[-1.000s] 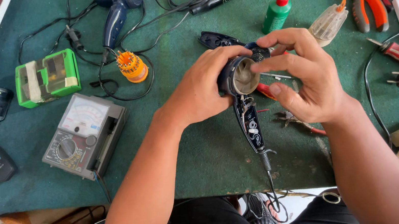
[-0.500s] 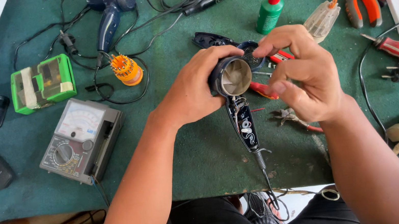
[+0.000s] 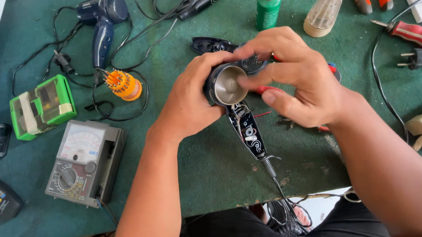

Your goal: The person disassembles a hair dryer, removes the internal motor and fan assembly, and applies glue to the fan blades. They then reassemble the unit by placing the motor back into the housing and securing the outer casing.

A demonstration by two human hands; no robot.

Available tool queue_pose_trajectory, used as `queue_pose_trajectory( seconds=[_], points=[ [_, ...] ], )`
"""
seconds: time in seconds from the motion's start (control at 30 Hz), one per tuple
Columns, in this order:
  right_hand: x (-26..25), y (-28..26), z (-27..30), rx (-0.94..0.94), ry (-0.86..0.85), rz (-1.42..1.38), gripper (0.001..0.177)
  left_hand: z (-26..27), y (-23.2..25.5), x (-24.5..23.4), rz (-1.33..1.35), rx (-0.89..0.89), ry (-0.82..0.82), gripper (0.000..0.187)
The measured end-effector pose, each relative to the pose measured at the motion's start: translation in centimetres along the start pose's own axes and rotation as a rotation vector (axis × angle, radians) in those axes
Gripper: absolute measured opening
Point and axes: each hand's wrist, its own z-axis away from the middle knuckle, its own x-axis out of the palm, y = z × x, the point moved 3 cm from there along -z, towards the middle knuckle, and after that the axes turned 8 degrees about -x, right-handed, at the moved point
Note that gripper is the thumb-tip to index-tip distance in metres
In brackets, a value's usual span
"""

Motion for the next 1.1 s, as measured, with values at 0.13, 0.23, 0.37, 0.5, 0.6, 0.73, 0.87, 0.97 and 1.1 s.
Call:
queue_pose_trajectory(
  seconds=[0.13, 0.23, 0.37, 0.5, 0.6, 0.73, 0.87, 0.97, 1.1],
  points=[
    [-0.5, 0.2, 0.3, 0.013, 0.058, -0.040, 0.038, -0.3, 0.5, -0.1, 0.014, -0.033, 0.008, 0.070],
    [-0.2, 0.3, 0.5, 0.011, 0.001, 0.042, 0.043, -0.1, 0.5, 0.0, -0.003, -0.013, 0.016, 0.064],
    [0.0, 0.1, 0.2, -0.017, 0.014, 0.012, 0.023, -0.2, 1.0, -0.2, 0.029, 0.002, 0.022, 0.063],
    [0.3, 0.4, 0.6, 0.051, 0.069, -0.006, 0.025, -0.1, 0.8, -0.1, 0.039, -0.008, 0.032, 0.054],
    [0.9, 0.7, 0.8, 0.003, 0.036, 0.022, 0.027, -0.2, 0.8, 0.0, 0.040, -0.013, 0.014, 0.055],
    [0.9, 0.7, 0.9, 0.013, 0.045, -0.003, 0.026, -0.1, 0.1, 0.3, 0.021, -0.028, -0.006, 0.058],
    [0.6, 0.7, 0.8, 0.026, 0.037, 0.000, 0.025, -0.1, 0.1, 0.3, 0.041, -0.026, 0.000, 0.056],
    [0.7, 0.6, 0.8, 0.019, -0.002, 0.030, 0.039, -0.1, 0.4, 0.2, 0.035, -0.052, -0.008, 0.057],
    [0.9, 0.7, 1.0, -0.032, -0.039, 0.082, 0.044, -0.1, 0.4, 0.3, 0.030, -0.063, -0.005, 0.057]
  ],
)
